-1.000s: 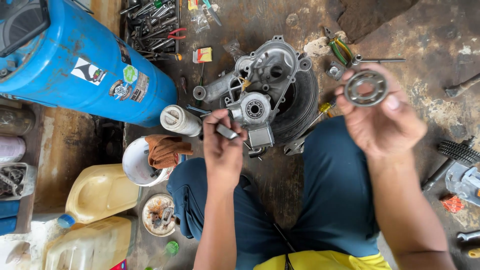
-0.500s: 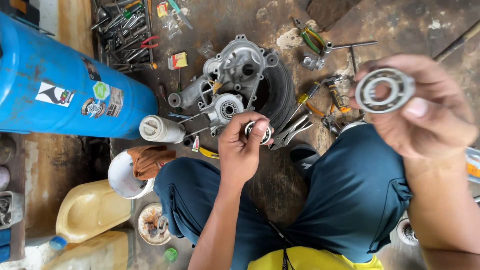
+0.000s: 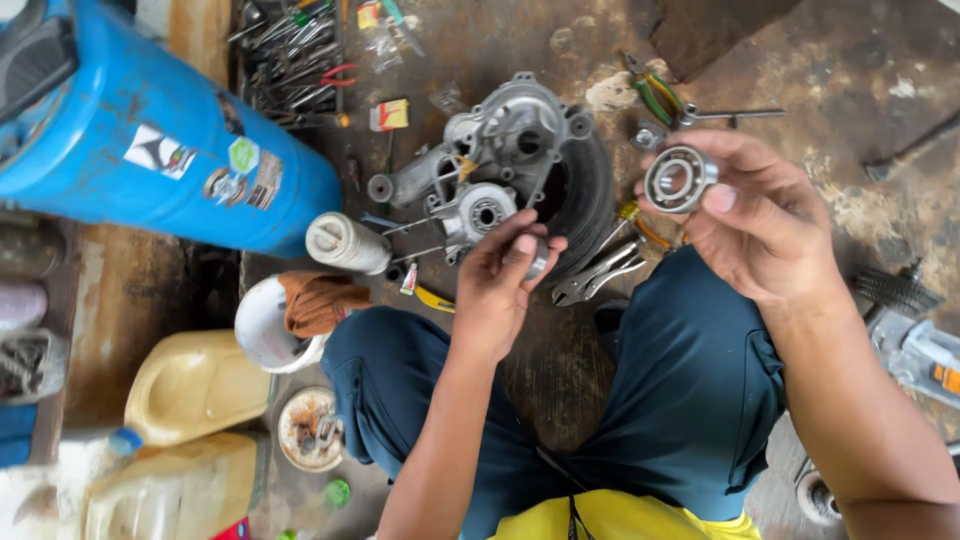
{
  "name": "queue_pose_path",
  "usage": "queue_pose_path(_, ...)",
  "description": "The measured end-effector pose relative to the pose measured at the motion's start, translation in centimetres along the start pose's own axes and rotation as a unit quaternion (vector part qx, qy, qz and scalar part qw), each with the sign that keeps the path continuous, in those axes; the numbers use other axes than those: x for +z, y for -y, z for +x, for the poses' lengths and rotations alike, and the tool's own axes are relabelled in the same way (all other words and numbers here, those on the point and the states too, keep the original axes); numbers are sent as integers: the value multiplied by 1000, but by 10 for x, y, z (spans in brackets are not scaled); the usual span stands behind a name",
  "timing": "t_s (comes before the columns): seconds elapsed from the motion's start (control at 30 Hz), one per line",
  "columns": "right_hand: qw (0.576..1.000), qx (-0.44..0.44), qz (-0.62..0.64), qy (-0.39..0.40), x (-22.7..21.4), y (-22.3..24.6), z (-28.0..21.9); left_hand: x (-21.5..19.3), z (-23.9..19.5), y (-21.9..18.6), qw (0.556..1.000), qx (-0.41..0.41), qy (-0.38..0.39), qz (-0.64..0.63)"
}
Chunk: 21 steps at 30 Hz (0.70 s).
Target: The person sits on the workshop floor repairing a motorcycle wheel hub assembly. They use a hammer and a T-handle tool on the hub casing, then handle a wheel bearing, align it with the hub, and press it into place by hand, finally wiping their hands with a cloth.
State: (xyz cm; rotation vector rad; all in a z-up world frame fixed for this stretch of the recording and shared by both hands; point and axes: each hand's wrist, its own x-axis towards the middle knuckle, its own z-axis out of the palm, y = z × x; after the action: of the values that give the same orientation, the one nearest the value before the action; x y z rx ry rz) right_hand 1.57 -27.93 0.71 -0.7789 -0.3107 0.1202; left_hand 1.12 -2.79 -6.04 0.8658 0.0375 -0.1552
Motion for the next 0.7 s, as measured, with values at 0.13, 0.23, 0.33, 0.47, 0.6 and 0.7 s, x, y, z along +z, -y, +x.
queue_pose_path(0.13,999,28,-13,29,16,-14,20,-1,-7,-9,993,-23,-60,-98)
queue_pose_path(0.23,997,54,-16,47,37,-28,34,-8,-17,-32,982,-1,-34,-186)
queue_pose_path(0.33,992,72,-35,100,61,-44,52,-15,-32,-57,983,49,1,-177)
queue_pose_path(0.47,985,107,-11,132,95,-72,77,-42,-52,-89,992,96,-2,-82)
queue_pose_path(0.6,977,128,-17,172,126,-99,93,-68,-68,-111,990,107,-89,-13)
queue_pose_path(0.7,974,168,12,152,133,-121,100,-85,-80,-126,983,117,-139,3)
